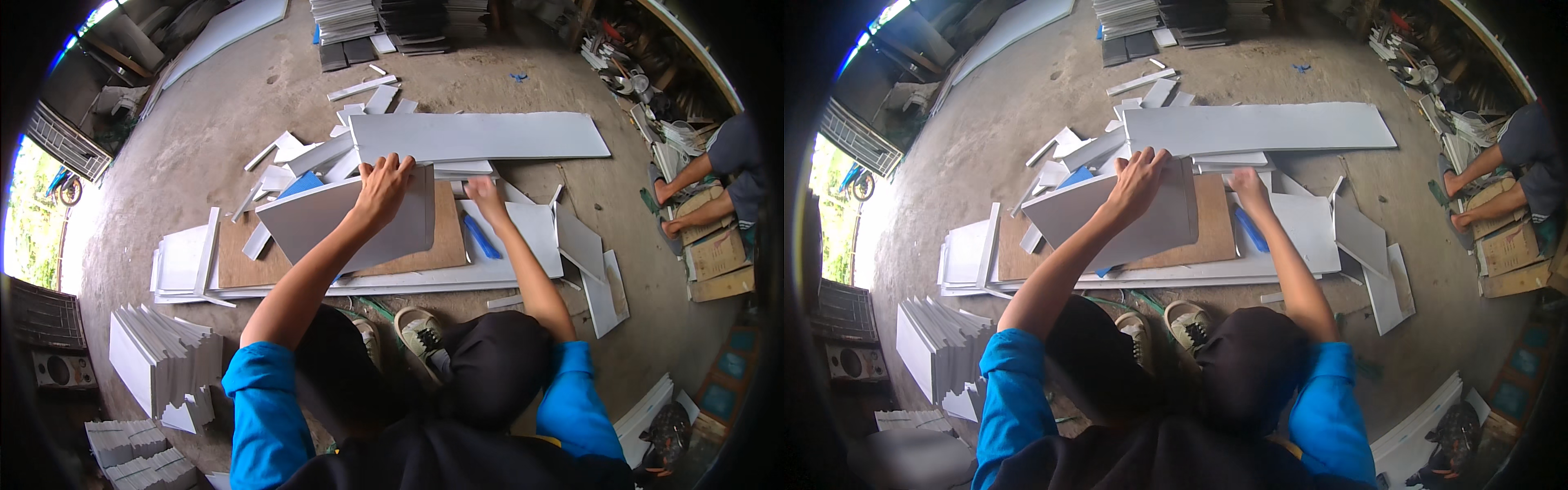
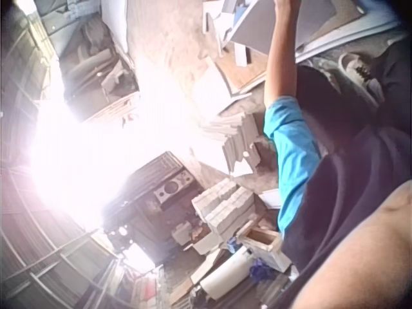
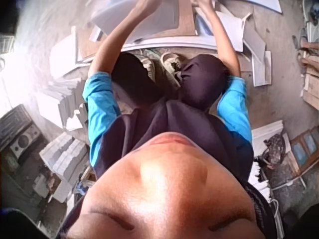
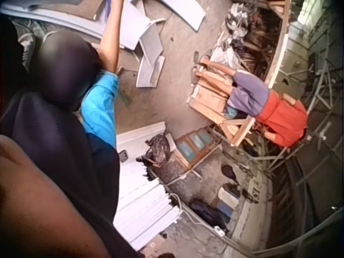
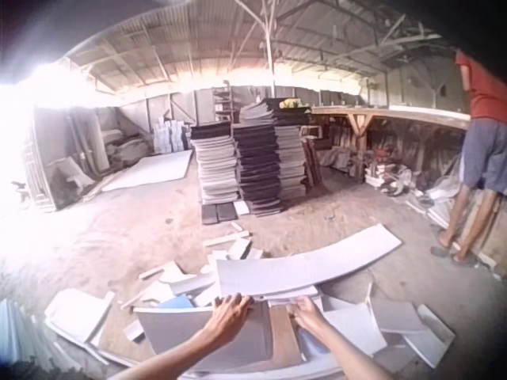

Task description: The person sits on the floor and uses a utility knife to cut white foam sheets. They use a blue foam board as a template to trace and cut the white sheets into matching rectangular shapes. The person repeatedly aligns the template, cuts along the edges, and separates the cut pieces.

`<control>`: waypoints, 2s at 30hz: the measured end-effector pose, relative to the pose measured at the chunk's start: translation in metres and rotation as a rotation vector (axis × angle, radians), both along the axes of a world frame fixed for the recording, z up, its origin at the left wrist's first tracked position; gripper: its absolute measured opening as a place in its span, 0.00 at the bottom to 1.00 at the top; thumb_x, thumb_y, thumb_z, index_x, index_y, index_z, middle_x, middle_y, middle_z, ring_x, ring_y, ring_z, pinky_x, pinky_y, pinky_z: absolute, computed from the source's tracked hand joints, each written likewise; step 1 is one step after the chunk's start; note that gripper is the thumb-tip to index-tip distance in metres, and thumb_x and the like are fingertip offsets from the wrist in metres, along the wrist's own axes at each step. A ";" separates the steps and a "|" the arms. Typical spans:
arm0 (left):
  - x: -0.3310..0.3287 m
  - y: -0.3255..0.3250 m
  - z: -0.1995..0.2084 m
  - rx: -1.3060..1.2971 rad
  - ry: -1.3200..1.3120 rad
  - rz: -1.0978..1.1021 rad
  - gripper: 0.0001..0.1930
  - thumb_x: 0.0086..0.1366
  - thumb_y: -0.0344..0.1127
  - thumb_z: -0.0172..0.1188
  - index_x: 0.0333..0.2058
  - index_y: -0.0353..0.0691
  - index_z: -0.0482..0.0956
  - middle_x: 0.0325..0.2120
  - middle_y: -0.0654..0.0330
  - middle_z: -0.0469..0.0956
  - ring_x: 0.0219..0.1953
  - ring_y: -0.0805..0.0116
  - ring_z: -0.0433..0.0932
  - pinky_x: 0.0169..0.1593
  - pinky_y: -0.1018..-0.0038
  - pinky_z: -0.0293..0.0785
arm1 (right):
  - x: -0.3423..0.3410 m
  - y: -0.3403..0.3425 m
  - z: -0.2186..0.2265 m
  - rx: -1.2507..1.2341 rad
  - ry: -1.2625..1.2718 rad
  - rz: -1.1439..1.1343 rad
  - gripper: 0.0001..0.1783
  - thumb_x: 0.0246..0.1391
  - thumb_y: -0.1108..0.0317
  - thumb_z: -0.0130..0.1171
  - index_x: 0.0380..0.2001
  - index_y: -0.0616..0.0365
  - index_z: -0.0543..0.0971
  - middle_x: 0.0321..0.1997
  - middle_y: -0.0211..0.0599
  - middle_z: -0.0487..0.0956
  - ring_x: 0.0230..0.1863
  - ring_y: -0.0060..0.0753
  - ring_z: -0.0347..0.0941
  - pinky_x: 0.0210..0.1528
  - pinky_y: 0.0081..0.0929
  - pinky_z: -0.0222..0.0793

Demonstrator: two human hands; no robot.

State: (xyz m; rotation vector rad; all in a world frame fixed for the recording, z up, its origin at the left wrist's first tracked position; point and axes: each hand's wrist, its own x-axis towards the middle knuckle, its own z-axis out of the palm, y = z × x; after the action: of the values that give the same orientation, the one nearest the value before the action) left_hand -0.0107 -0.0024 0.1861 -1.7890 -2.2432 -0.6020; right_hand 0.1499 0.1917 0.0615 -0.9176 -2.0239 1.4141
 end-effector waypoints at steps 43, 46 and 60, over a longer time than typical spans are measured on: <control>-0.001 0.029 -0.041 -0.111 0.003 -0.025 0.19 0.58 0.42 0.53 0.45 0.40 0.65 0.29 0.54 0.76 0.22 0.54 0.76 0.24 0.62 0.73 | 0.018 -0.101 0.098 0.513 -0.337 0.018 0.11 0.59 0.64 0.40 0.37 0.63 0.62 0.27 0.53 0.75 0.30 0.58 0.72 0.28 0.48 0.67; -0.002 0.028 -0.042 -0.092 0.018 -0.026 0.18 0.58 0.41 0.53 0.44 0.41 0.65 0.29 0.55 0.76 0.22 0.54 0.76 0.24 0.63 0.73 | 0.015 -0.103 0.094 0.568 -0.339 0.026 0.11 0.59 0.65 0.39 0.36 0.63 0.61 0.29 0.53 0.74 0.29 0.56 0.72 0.28 0.46 0.69; -0.003 0.031 -0.042 -0.101 -0.005 -0.021 0.16 0.57 0.40 0.53 0.42 0.42 0.66 0.29 0.57 0.75 0.23 0.55 0.76 0.25 0.63 0.73 | 0.010 -0.112 0.098 0.564 -0.425 0.033 0.11 0.59 0.66 0.39 0.37 0.65 0.60 0.25 0.58 0.73 0.27 0.60 0.71 0.26 0.47 0.67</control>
State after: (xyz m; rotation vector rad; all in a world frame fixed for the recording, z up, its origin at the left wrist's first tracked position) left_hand -0.0136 0.0285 0.1445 -1.8626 -2.2994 -0.5061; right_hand 0.1596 0.0799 0.1599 -0.9774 -2.5610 0.6146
